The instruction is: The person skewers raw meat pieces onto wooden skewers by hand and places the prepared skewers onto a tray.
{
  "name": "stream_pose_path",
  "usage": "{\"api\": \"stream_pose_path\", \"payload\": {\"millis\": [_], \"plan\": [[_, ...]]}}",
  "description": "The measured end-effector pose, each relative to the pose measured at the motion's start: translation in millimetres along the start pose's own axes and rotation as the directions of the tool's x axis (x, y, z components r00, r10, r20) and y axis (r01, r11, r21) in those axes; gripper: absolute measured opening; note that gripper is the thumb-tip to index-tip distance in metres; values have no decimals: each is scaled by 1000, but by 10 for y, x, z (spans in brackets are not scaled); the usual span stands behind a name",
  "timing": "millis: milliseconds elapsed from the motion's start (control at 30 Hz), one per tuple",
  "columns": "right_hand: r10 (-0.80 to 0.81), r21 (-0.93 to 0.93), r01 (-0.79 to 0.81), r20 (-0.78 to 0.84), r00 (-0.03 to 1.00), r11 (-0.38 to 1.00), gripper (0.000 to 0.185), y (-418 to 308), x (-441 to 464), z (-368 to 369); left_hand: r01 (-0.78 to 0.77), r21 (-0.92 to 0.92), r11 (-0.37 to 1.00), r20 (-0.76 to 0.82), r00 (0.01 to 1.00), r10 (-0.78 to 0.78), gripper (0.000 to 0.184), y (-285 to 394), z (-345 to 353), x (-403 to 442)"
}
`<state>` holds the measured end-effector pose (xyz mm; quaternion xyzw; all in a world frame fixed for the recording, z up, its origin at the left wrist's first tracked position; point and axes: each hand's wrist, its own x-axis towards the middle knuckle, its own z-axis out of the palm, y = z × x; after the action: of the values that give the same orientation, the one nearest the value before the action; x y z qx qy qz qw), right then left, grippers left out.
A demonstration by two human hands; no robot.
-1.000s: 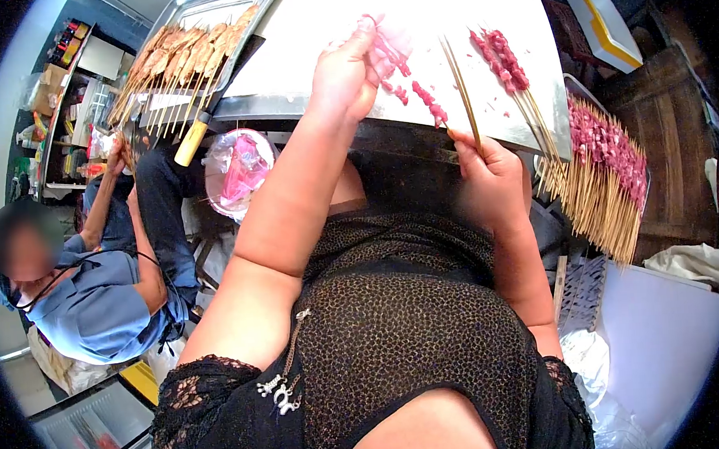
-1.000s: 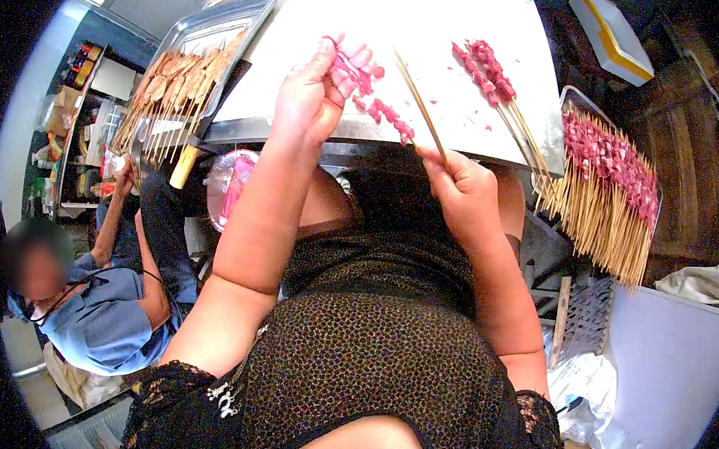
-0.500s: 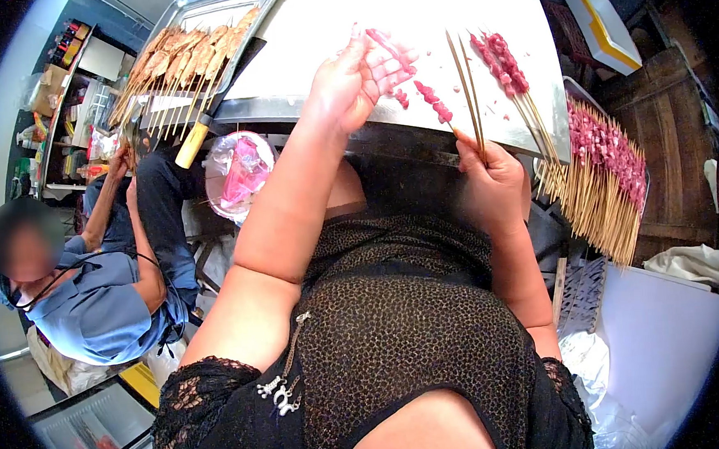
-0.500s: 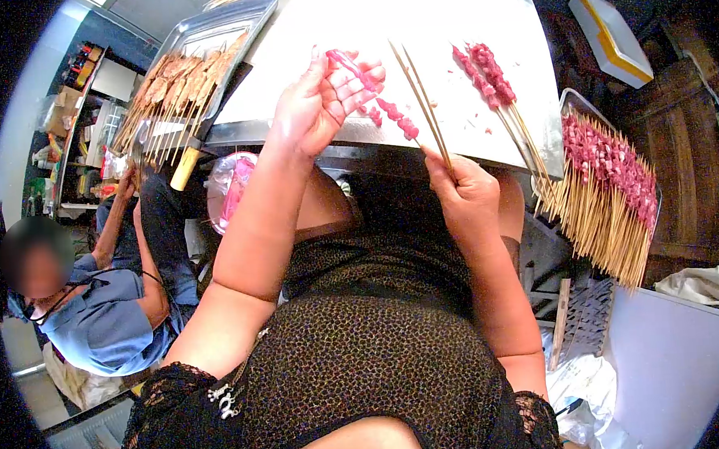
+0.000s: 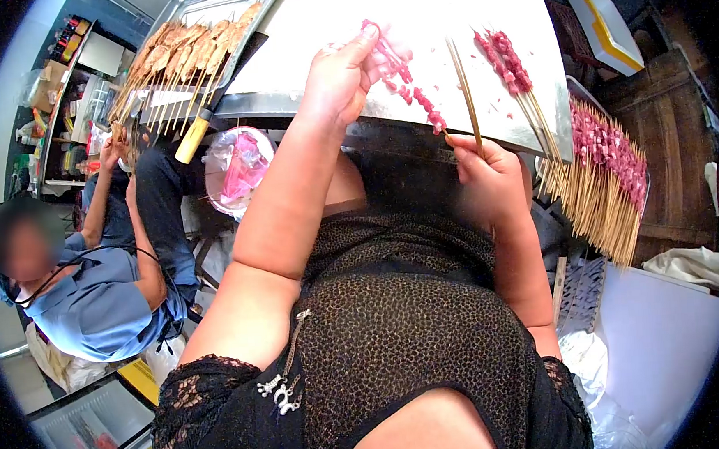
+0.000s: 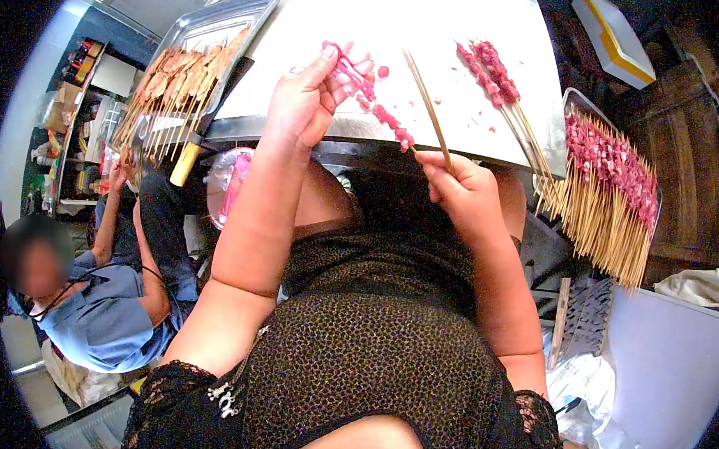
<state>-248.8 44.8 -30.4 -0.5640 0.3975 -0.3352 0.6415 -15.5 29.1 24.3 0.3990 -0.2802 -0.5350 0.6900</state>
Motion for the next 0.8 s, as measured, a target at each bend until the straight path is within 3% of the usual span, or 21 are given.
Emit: {"api": "stream_pose_path", "payload": {"millis": [200,367,700,800], "plan": [[43,168,-53,68,997,984,21,26,31,-12,36,-144,989,7,999,-36,31,4,46,-20],[27,171,-35,53,998,985,21,45,33,5,66,-240,969,38,998,-58,29,-9,59,-17],[66,254,-78,55,996,964,23,-13,29,60,32,-236,971,52,998,-20,26,-56,156,-62],[84,317,-104,76,994,943,23,-92,51,110,53,-226,973,126,992,-25,26,-150,151,-65]]}}
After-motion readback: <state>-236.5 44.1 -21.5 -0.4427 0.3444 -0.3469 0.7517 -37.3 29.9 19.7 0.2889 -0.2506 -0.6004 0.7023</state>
